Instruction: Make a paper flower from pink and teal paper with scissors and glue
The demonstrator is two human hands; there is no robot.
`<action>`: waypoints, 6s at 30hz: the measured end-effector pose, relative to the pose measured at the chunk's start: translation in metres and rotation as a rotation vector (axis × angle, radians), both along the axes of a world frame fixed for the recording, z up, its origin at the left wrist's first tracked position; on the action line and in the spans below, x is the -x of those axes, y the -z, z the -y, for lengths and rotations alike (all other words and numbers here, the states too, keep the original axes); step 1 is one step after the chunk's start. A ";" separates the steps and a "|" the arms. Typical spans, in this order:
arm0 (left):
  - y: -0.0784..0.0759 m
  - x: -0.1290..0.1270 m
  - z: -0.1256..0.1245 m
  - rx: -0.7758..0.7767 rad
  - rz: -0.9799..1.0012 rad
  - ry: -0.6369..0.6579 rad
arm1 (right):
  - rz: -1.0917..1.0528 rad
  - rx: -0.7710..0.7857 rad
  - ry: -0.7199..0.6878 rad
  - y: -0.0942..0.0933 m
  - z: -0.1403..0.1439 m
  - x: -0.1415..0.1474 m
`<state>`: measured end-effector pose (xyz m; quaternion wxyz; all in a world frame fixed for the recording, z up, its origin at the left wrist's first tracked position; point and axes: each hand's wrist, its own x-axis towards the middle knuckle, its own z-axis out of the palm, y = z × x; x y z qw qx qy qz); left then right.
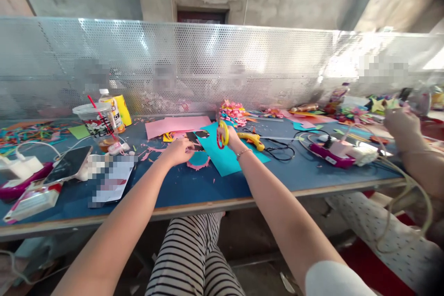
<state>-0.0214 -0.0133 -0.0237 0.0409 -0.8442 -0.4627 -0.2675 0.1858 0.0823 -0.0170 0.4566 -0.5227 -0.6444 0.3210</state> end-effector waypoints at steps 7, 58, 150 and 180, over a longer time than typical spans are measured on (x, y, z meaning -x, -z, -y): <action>0.000 0.009 -0.004 0.180 0.043 -0.059 | -0.183 -0.344 -0.094 0.012 0.029 0.041; -0.006 0.002 0.009 0.339 -0.125 0.016 | 0.211 -0.482 -0.186 0.007 0.061 0.046; -0.009 0.031 0.001 0.609 -0.170 -0.373 | -0.128 -0.118 -0.437 0.014 0.076 0.063; -0.007 0.029 -0.002 0.722 -0.039 -0.297 | 0.071 -0.585 -0.191 -0.002 0.061 0.041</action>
